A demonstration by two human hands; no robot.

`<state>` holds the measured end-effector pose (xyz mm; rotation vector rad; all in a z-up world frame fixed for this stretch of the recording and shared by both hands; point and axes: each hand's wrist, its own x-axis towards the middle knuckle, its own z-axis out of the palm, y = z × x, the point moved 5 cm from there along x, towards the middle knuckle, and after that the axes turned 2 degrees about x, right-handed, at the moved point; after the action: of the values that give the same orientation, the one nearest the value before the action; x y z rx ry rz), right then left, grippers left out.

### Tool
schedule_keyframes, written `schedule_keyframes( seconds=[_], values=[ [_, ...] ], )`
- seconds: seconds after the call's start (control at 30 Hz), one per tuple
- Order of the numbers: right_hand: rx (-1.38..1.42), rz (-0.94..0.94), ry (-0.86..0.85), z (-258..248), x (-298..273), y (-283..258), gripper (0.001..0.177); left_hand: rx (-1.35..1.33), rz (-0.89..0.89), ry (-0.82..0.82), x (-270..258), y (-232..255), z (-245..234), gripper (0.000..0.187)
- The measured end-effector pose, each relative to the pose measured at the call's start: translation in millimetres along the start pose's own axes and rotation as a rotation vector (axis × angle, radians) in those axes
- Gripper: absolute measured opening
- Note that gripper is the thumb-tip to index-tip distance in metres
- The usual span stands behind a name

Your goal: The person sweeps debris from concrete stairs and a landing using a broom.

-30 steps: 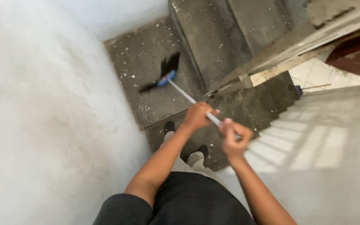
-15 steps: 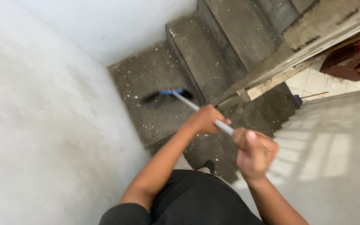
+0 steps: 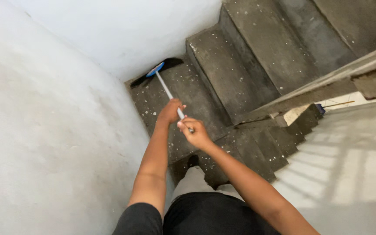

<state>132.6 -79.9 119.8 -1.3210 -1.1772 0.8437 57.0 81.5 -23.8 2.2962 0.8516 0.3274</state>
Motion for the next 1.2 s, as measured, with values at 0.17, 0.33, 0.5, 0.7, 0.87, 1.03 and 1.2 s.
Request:
schedule_keyframes(
  seconds=[0.17, 0.33, 0.5, 0.7, 0.87, 1.03, 1.2],
  values=[
    [0.037, -0.181, -0.105, -2.5, -6.0, 0.9, 0.035, 0.016, 0.070, 0.118, -34.9, 11.1, -7.0, 0.027],
    [0.145, 0.029, -0.226, -60.7, -29.0, 7.2, 0.050, -0.040, -0.021, 0.156, -55.7, 72.7, 21.1, 0.030],
    [0.328, 0.135, -0.283, -136.3, -60.7, -15.9, 0.050, -0.183, -0.238, 0.192, -83.0, 155.1, 56.5, 0.030],
    [0.496, 0.210, -0.394, -212.3, -90.0, -43.6, 0.053, -0.264, -0.452, 0.253, -115.6, 256.8, 106.8, 0.033],
    [0.640, 0.327, -0.330, -243.7, -118.5, -74.1, 0.052, -0.180, -0.400, 0.344, -145.7, 321.3, 140.3, 0.042],
    [0.670, 0.142, -0.204, -269.6, -150.2, -128.1, 0.046, -0.229, -0.352, 0.264, -160.3, 371.8, 129.9, 0.036],
    [0.692, -0.052, -0.135, -276.9, -180.8, -141.2, 0.047, -0.143, -0.245, 0.446, -159.3, 380.6, 107.9, 0.038]
  ],
)
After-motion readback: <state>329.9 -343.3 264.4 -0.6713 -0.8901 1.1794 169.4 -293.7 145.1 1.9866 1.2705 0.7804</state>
